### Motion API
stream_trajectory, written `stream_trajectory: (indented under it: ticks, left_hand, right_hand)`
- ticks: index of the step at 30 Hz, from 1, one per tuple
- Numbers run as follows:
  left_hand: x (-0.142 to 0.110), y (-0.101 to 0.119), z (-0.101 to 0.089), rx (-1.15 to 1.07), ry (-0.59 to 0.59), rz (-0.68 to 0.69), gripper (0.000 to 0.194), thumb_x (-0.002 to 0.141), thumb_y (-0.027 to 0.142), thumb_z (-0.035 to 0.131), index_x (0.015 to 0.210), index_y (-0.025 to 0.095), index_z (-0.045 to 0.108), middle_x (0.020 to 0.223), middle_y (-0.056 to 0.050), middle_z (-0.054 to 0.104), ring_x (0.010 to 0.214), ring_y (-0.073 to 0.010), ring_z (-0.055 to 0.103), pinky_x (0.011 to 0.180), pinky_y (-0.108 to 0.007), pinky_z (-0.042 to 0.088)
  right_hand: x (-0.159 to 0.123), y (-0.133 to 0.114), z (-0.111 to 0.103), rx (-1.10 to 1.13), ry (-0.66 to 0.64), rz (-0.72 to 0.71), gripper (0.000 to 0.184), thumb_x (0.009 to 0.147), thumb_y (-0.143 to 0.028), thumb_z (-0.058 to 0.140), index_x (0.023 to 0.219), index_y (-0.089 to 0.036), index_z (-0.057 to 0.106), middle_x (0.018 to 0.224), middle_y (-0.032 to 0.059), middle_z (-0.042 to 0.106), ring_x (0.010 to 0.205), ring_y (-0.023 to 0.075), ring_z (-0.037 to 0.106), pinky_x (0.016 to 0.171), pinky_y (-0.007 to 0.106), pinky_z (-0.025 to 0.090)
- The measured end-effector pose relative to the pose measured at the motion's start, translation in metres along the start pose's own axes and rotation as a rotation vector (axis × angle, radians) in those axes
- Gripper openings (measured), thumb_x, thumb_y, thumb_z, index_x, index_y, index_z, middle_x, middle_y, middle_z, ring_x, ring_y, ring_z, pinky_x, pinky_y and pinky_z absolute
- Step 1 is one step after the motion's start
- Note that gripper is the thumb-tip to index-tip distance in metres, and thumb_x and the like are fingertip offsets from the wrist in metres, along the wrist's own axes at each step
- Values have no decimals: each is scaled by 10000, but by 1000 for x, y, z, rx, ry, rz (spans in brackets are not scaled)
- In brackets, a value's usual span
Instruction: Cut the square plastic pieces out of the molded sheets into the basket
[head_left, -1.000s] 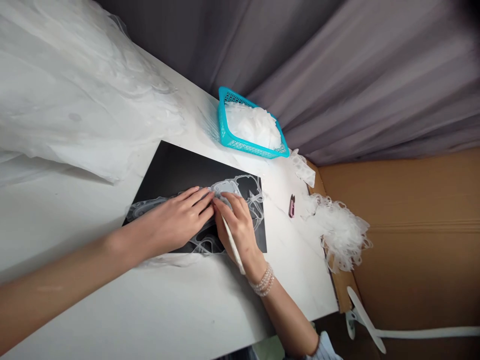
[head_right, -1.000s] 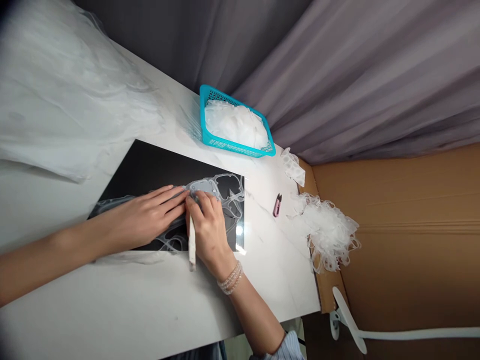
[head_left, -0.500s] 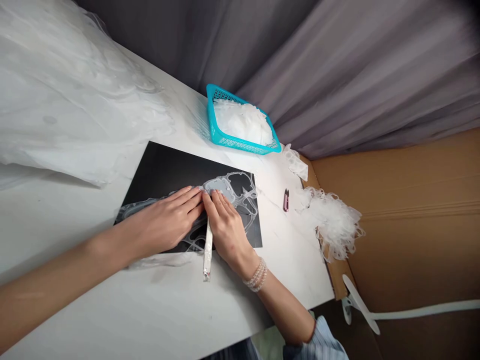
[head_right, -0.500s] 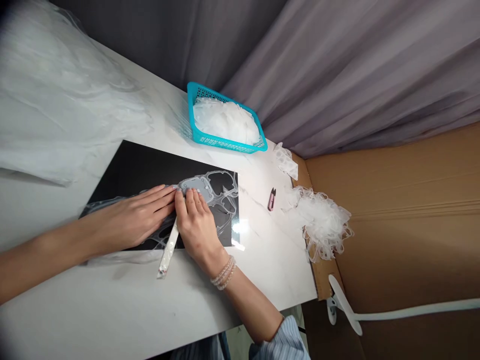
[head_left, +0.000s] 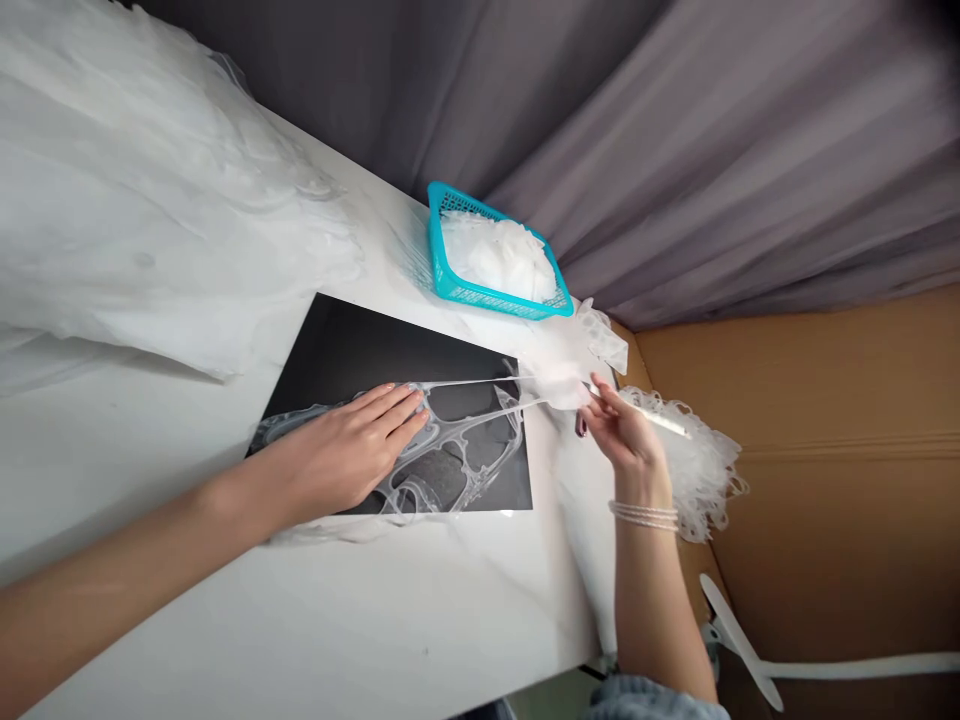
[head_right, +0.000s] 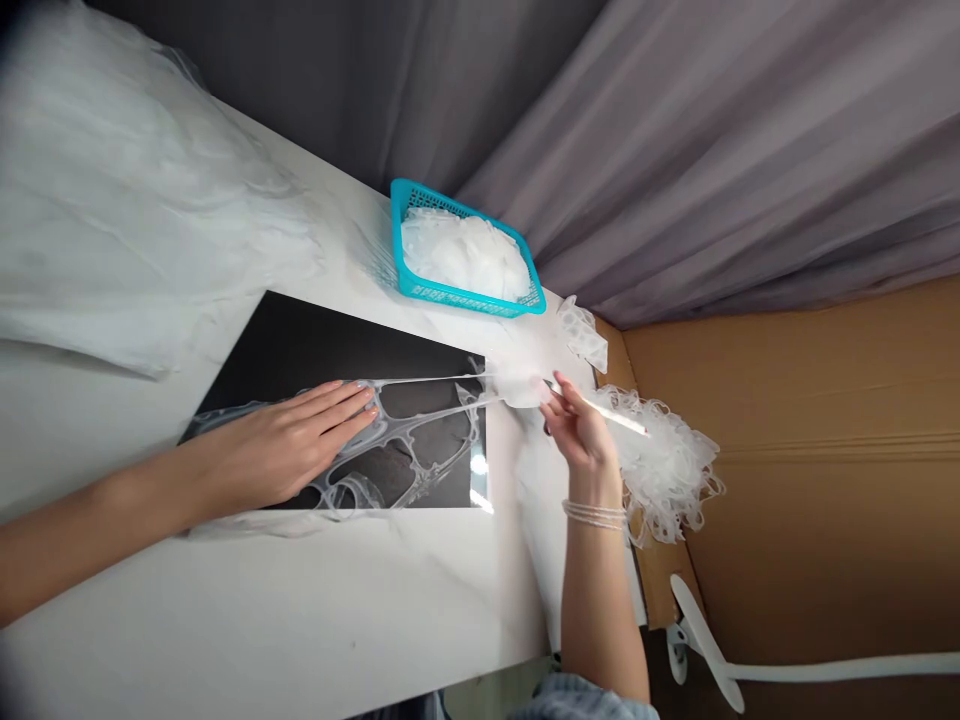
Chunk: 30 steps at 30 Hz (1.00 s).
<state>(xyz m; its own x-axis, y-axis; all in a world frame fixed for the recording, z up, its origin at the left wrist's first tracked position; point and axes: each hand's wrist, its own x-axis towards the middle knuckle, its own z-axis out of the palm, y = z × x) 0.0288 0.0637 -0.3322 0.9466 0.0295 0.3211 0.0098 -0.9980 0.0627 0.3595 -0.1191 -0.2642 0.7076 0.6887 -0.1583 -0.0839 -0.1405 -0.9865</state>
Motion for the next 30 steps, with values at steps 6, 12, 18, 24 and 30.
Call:
stream_trajectory:
  ticks: [6, 12, 18, 24, 30]
  left_hand:
    - [3, -2, -9, -177, 54, -24, 438, 929, 86, 400, 1311, 76, 613, 1410, -180, 595, 1365, -313, 497, 1157, -471, 382]
    - [50, 13, -50, -1392, 82, -735, 449, 940, 467, 452, 1016, 117, 723, 984, -149, 754, 1016, -298, 701, 913, -437, 563]
    - [76, 12, -50, -2140, -169, -959, 667, 886, 676, 444, 1064, 97, 724, 1053, -166, 756, 914, -248, 716, 850, -368, 559]
    - [67, 16, -48, -1790, -134, -953, 388, 814, 465, 701, 1047, 159, 747, 1025, -115, 773, 984, -257, 704, 839, -350, 515]
    - [68, 16, -53, -1480, -104, -856, 267, 786, 456, 714, 851, 205, 775, 833, -48, 755, 835, -246, 697, 715, -328, 533]
  right_hand:
    - [-15, -2, 10, 117, 27, 46, 125, 816, -250, 742, 932, -205, 737, 912, 91, 794, 966, 213, 760, 769, 268, 648]
    - [-60, -40, 96, 97, -85, -120, 207, 938, -365, 634, 1067, -226, 716, 992, 59, 786, 1028, 223, 739, 985, 429, 579]
    - [-104, -62, 110, -473, -538, -299, 303, 1009, -401, 508, 1176, -249, 710, 1179, 73, 735, 1166, 242, 668, 1036, 464, 524]
    - [-67, -53, 108, -520, -253, -226, 348, 1002, -465, 490, 768, -207, 511, 793, 30, 714, 871, 200, 723, 754, 314, 512]
    - [-36, -38, 129, -318, -479, -61, 430, 848, -351, 700, 685, -226, 322, 645, -54, 509, 763, 154, 666, 601, 237, 399]
